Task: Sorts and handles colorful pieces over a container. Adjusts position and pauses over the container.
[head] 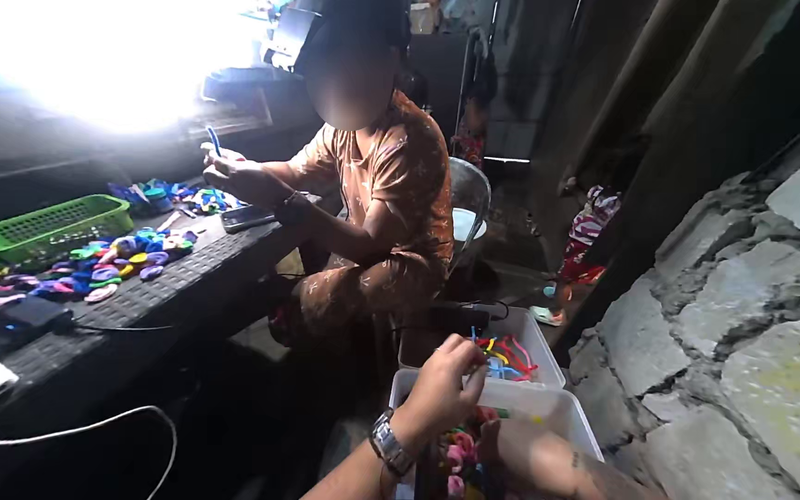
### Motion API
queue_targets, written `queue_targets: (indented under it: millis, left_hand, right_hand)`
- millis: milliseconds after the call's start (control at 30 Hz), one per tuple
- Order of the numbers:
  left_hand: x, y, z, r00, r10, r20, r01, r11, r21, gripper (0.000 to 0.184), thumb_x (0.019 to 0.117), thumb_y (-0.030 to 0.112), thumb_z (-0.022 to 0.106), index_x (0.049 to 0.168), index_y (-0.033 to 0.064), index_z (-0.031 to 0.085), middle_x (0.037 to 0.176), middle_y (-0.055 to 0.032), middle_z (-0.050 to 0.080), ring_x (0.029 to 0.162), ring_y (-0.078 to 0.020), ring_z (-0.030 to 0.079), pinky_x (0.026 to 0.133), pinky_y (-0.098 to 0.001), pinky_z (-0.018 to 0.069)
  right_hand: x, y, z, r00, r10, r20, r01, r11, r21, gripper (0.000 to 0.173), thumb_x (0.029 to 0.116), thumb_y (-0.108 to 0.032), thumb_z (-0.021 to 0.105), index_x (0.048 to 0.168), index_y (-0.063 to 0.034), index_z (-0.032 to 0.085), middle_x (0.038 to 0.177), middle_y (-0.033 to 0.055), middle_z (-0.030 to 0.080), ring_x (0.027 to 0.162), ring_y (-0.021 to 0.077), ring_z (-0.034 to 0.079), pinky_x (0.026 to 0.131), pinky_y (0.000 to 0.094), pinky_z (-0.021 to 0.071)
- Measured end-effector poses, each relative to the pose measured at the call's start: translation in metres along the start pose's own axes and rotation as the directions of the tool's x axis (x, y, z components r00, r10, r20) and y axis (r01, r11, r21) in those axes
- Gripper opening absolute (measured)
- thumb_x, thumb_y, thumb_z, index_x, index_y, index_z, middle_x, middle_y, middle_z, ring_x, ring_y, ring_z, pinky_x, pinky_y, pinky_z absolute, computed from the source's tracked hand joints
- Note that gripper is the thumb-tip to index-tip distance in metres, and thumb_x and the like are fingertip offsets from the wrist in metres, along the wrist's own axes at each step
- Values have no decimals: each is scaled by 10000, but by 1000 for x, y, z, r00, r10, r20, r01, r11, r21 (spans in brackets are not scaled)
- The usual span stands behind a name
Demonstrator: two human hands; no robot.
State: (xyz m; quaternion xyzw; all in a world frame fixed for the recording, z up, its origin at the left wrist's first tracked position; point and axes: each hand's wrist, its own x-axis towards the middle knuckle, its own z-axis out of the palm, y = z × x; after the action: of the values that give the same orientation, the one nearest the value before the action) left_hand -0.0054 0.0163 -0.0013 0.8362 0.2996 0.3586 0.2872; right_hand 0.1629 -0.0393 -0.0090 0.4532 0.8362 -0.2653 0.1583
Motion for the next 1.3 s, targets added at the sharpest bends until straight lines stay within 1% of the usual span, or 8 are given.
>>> queue_targets:
  millis: [133, 233, 500, 667, 800, 1000, 1200, 1300]
  left_hand:
    - [2, -2, -1, 953, 125, 274, -115, 992, -51, 236, 1036, 144, 539, 1094, -37, 678, 1022, -182, 682, 928, -263, 677, 860, -425, 560]
    - [2, -1, 2, 946, 126, 298, -114, 992, -58, 236, 1041, 144, 528, 1109, -30, 671, 1022, -174, 679, 922, -251, 675, 857, -412, 560]
    - [1, -4, 0, 906, 32, 422, -29, 999, -15, 329, 1076, 263, 485, 1147, -1, 669, 1066, -163, 671, 953, -255, 667, 878, -436, 548]
    - [2, -7, -2, 845, -46, 533, 127, 985, -117, 419, 1056, 284, 542, 1323, -37, 524, 1041, -179, 685, 917, -247, 693, 870, -452, 568]
    - [0, -3, -6, 861, 10, 509, 101, 976, -192, 313, 1083, 203, 457, 1097, -38, 657, 893, -108, 663, 778, -137, 628, 767, -337, 539]
    - [1, -12, -10, 922, 226, 315, -52, 877, -477, 402, 1077, 243, 464, 901, -6, 727, 908, -8, 628, 867, -22, 570, 792, -197, 480]
    - [2, -5, -9, 975, -106, 196, 138, 977, -160, 357, 1051, 206, 509, 874, 7, 746, 853, -45, 637, 808, -94, 586, 768, -283, 493]
    - [6, -5, -15, 981, -187, 40, 189, 980, -59, 382, 1046, 236, 534, 810, 10, 733, 795, -43, 654, 776, -111, 609, 761, -322, 508]
  right_hand:
    - [-12, 11, -2, 971, -57, -233, 90, 987, 135, 234, 1004, -178, 603, 1049, 11, 733, 1036, 237, 711, 1025, 416, 675, 923, 605, 501]
    - [-9, 17, 9, 990, 80, -114, -66, 990, 121, 312, 966, -213, 675, 1211, -22, 694, 1249, 238, 647, 1184, 429, 610, 1009, 625, 466]
    - [-18, 14, 4, 966, 62, -252, 9, 963, 269, 221, 950, -154, 642, 1005, 45, 721, 997, 243, 689, 981, 404, 664, 886, 597, 500]
    - [-20, 23, 12, 636, 121, -762, 338, 844, 416, 130, 908, -93, 643, 966, 1, 712, 856, 100, 703, 758, 144, 666, 718, 334, 558]
    - [-16, 26, 12, 390, 322, -863, 435, 762, 480, 136, 944, -162, 655, 987, -73, 748, 929, -12, 718, 763, -11, 644, 697, 171, 553]
    - [-14, 31, 10, 285, 391, -875, 329, 817, 473, 147, 932, -228, 660, 966, -153, 782, 915, -51, 712, 783, 5, 647, 708, 213, 552]
    - [-14, 33, 9, 106, 401, -910, 279, 867, 414, 163, 943, -180, 626, 950, -51, 724, 953, 43, 680, 845, 60, 647, 757, 226, 557]
    - [-23, 42, 0, 43, 263, -964, 196, 944, 266, 171, 943, -158, 626, 933, -25, 734, 1074, 134, 704, 1023, 263, 657, 889, 441, 536]
